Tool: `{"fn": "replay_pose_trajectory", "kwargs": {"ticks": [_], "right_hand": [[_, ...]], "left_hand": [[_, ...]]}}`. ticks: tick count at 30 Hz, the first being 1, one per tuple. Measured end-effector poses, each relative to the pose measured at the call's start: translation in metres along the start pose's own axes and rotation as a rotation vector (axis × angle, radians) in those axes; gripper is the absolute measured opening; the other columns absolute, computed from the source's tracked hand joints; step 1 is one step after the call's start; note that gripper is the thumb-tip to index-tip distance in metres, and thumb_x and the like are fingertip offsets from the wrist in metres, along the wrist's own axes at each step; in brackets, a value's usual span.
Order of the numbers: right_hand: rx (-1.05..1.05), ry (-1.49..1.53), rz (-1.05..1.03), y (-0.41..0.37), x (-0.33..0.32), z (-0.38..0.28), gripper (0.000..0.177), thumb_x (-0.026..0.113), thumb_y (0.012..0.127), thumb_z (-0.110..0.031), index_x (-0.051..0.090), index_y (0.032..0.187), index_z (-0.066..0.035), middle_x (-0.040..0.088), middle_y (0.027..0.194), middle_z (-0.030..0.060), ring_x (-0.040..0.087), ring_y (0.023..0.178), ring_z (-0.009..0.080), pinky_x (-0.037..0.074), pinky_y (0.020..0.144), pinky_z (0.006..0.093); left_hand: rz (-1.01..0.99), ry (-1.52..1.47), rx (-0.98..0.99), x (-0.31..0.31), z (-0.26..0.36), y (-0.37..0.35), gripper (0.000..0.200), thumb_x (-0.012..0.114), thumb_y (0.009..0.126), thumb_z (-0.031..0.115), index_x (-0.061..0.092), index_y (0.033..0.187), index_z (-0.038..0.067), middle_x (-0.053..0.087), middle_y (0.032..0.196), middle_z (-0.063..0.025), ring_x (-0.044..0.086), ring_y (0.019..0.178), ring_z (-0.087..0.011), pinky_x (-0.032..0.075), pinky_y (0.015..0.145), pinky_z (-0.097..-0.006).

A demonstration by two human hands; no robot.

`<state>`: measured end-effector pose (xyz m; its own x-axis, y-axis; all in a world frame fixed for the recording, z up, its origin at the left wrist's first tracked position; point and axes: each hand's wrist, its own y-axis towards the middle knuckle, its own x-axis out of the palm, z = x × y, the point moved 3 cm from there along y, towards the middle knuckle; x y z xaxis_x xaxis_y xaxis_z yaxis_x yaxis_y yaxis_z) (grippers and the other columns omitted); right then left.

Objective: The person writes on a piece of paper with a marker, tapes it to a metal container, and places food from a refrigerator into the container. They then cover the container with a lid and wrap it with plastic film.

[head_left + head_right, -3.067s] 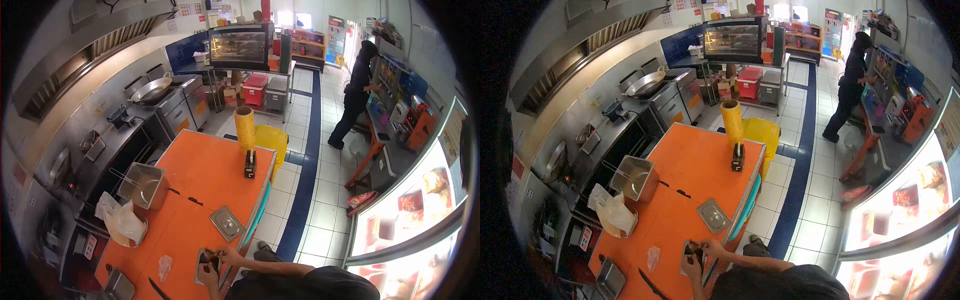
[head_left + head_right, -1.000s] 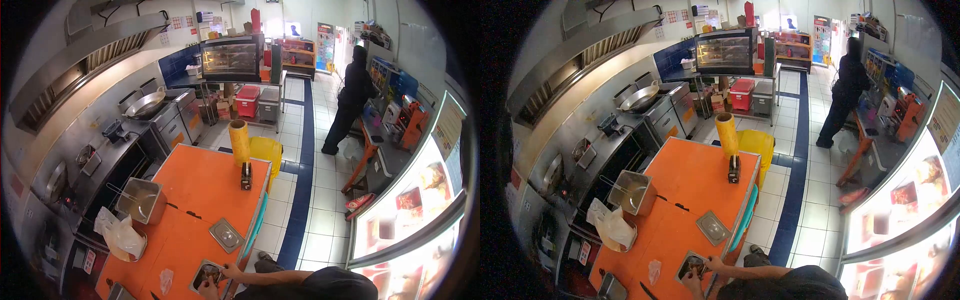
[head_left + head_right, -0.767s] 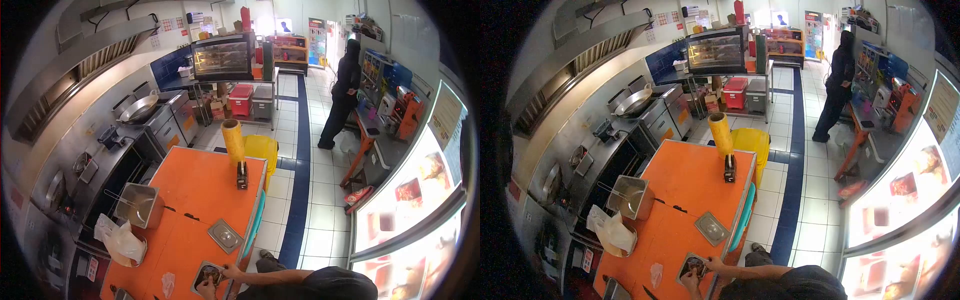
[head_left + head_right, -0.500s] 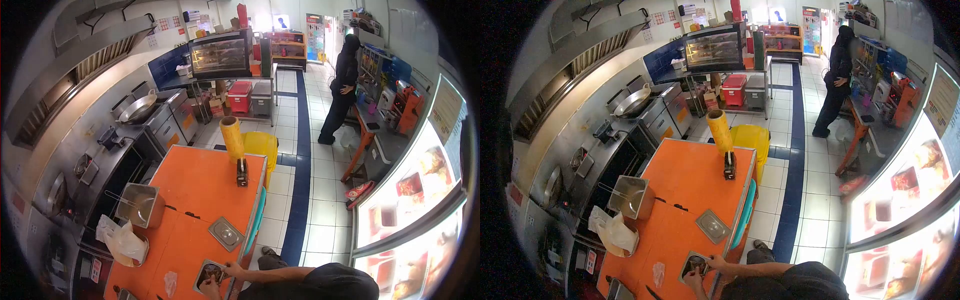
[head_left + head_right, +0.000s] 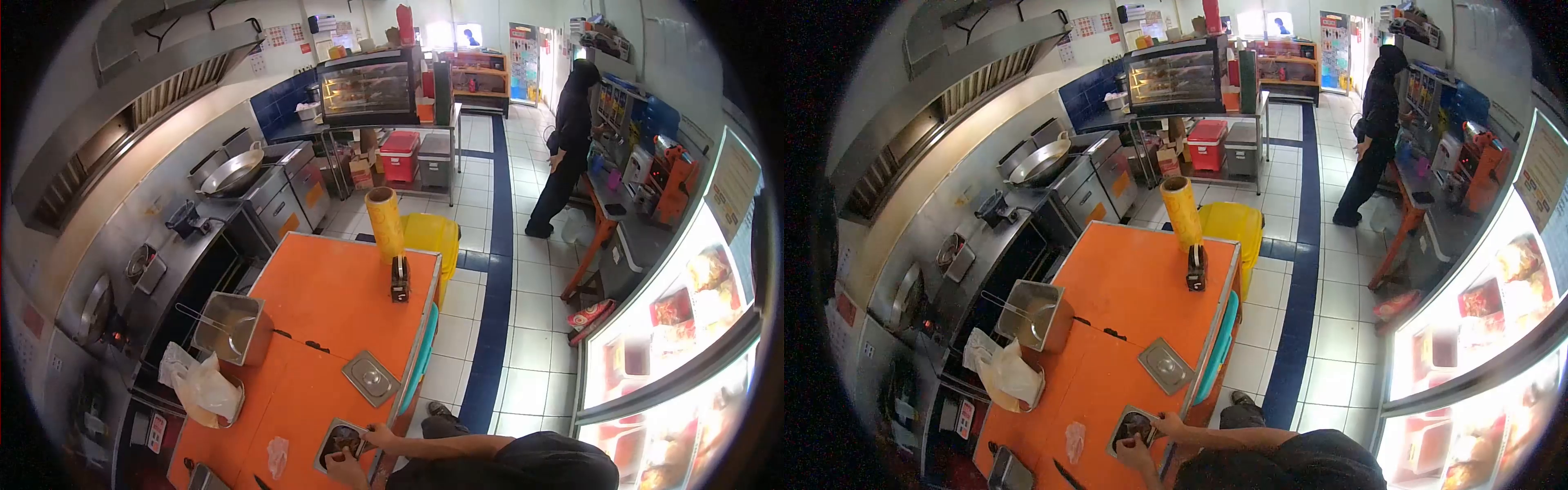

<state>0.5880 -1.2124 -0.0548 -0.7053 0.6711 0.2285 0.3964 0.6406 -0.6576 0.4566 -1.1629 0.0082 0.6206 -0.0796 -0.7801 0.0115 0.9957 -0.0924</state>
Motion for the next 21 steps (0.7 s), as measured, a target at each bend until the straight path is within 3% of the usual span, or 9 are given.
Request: {"fn": "replay_pose_trajectory", "kwargs": {"ticks": [4, 6, 8, 9, 10, 12, 13, 14, 21], "right_hand": [[-0.012, 0.017, 0.057, 0.015, 0.002, 0.013, 0.04, 0.062, 0.089, -0.011, 0.051, 0.121, 0.012, 0.059, 0.114, 0.0205, 0.066, 0.093, 0.0271, 0.061, 0.071, 0.0357], [-0.085, -0.091, -0.001, 0.019, 0.0, 0.014, 0.04, 0.063, 0.089, -0.011, 0.052, 0.122, 0.01, 0.064, 0.105, 0.0182, 0.066, 0.089, 0.0254, 0.058, 0.068, 0.037], [-0.203, -0.254, 0.097, 0.031, -0.002, 0.021, 0.03, 0.063, 0.088, -0.011, 0.059, 0.113, 0.006, 0.065, 0.095, 0.0134, 0.065, 0.083, 0.0219, 0.055, 0.067, 0.0365], [-0.213, -0.272, 0.131, 0.063, -0.006, 0.048, 0.022, 0.062, 0.087, -0.015, 0.064, 0.099, 0.004, 0.064, 0.09, 0.0096, 0.063, 0.08, 0.0182, 0.053, 0.065, 0.0373], [-0.089, -0.55, 0.205, 0.06, -0.003, 0.04, 0.04, 0.061, 0.089, -0.03, 0.062, 0.105, 0.007, 0.067, 0.094, 0.0184, 0.065, 0.087, 0.0246, 0.052, 0.073, 0.0378], [-0.324, -0.559, 0.0, 0.063, -0.011, 0.035, 0.036, 0.06, 0.089, -0.027, 0.061, 0.101, 0.006, 0.066, 0.091, 0.0158, 0.064, 0.083, 0.024, 0.049, 0.067, 0.0371], [-0.179, -0.104, -0.127, 0.06, -0.01, 0.033, 0.026, 0.061, 0.089, -0.018, 0.059, 0.1, 0.005, 0.064, 0.089, 0.0133, 0.065, 0.082, 0.0236, 0.053, 0.065, 0.0353], [-0.102, 0.192, -0.055, 0.021, 0.009, 0.0, 0.015, 0.06, 0.087, -0.006, 0.057, 0.097, 0.004, 0.062, 0.086, 0.0119, 0.066, 0.08, 0.0241, 0.058, 0.064, 0.0351], [-0.132, 0.113, -0.127, 0.013, 0.008, -0.014, 0.008, 0.057, 0.088, -0.003, 0.054, 0.095, 0.0, 0.058, 0.08, 0.0084, 0.06, 0.069, 0.0185, 0.061, 0.068, 0.0376]], "left_hand": [[0.094, -0.122, 0.176, 0.006, -0.006, -0.007, 0.014, 0.067, 0.085, 0.011, 0.06, 0.079, 0.0, 0.056, 0.083, -0.0133, 0.058, 0.078, -0.0294, 0.05, 0.066, -0.0422], [0.135, 0.066, 0.436, 0.007, -0.008, -0.01, 0.012, 0.067, 0.081, 0.006, 0.064, 0.089, -0.002, 0.061, 0.095, -0.0159, 0.061, 0.082, -0.0333, 0.052, 0.069, -0.0411], [0.035, -0.078, 0.567, 0.007, -0.008, -0.008, 0.025, 0.059, 0.085, 0.012, 0.067, 0.105, 0.0, 0.062, 0.107, -0.0175, 0.056, 0.106, -0.0367, 0.045, 0.092, -0.0452], [0.001, 0.05, 0.564, 0.005, -0.005, -0.012, 0.03, 0.06, 0.083, 0.012, 0.067, 0.111, 0.002, 0.061, 0.115, -0.0159, 0.053, 0.113, -0.0345, 0.042, 0.098, -0.0434], [0.016, 0.1, 0.728, -0.034, 0.047, -0.03, 0.035, 0.062, 0.081, 0.012, 0.066, 0.115, 0.004, 0.06, 0.12, -0.0129, 0.052, 0.115, -0.0315, 0.041, 0.099, -0.0421], [-0.051, 0.217, 0.658, -0.037, 0.037, -0.024, 0.039, 0.063, 0.08, 0.015, 0.063, 0.116, 0.003, 0.061, 0.115, -0.0106, 0.054, 0.111, -0.0298, 0.04, 0.099, -0.0437], [-0.021, 0.307, 0.604, -0.017, 0.015, -0.015, 0.034, 0.059, 0.083, 0.019, 0.062, 0.112, 0.002, 0.061, 0.107, -0.0103, 0.053, 0.106, -0.0298, 0.04, 0.093, -0.0458], [-0.034, 0.331, 0.588, -0.008, 0.004, -0.01, 0.033, 0.058, 0.086, 0.022, 0.063, 0.111, 0.002, 0.061, 0.107, -0.0103, 0.051, 0.106, -0.0301, 0.039, 0.09, -0.0474], [-0.011, 0.306, 0.534, -0.009, 0.014, -0.015, 0.032, 0.06, 0.085, 0.025, 0.064, 0.109, 0.003, 0.057, 0.105, -0.0097, 0.049, 0.1, -0.0275, 0.036, 0.081, -0.0466]]}}
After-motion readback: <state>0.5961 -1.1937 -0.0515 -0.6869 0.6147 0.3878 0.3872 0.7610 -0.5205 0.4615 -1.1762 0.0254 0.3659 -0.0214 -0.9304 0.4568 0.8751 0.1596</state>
